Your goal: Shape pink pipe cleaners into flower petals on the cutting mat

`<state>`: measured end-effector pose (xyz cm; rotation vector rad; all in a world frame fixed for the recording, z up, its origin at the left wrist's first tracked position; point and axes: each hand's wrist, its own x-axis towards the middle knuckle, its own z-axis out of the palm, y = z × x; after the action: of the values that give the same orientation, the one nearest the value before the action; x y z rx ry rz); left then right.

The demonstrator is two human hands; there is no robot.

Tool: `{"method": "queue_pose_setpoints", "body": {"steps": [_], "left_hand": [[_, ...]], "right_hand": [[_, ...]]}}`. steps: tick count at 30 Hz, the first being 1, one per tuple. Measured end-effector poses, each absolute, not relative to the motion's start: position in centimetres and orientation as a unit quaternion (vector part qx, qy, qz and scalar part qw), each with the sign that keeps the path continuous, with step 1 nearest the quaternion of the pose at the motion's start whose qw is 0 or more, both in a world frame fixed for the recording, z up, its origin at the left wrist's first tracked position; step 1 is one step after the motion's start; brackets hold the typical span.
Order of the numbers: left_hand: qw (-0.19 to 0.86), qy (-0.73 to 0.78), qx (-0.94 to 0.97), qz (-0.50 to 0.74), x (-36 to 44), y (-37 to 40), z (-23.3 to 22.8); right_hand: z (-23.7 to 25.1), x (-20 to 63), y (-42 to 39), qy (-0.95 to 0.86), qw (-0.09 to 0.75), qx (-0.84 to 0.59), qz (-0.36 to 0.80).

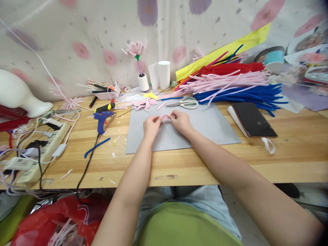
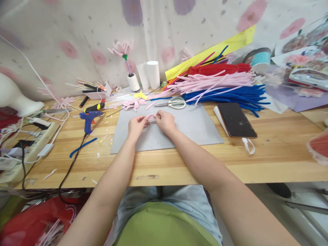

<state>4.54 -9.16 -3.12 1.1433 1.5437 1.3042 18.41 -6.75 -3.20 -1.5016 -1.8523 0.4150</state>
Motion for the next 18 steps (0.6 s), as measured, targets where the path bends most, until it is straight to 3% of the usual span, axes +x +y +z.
{"method": "queue_pose_setpoints", "body": {"steps": [9, 18], "left_hand": [[0.422, 0.612, 0.358, 0.565, 4.77, -8.83, -2.93], [0.420, 0.625, 0.378, 0.539, 4.86, -8.95, -2.64]], "right_hand": [[-3.06, 17.94, -6.84, -0.721, 0.342, -0.561, 0.220], [-3.08, 18.28, -6.24, -0.716, 0.350, -0.560, 0.225]]}}
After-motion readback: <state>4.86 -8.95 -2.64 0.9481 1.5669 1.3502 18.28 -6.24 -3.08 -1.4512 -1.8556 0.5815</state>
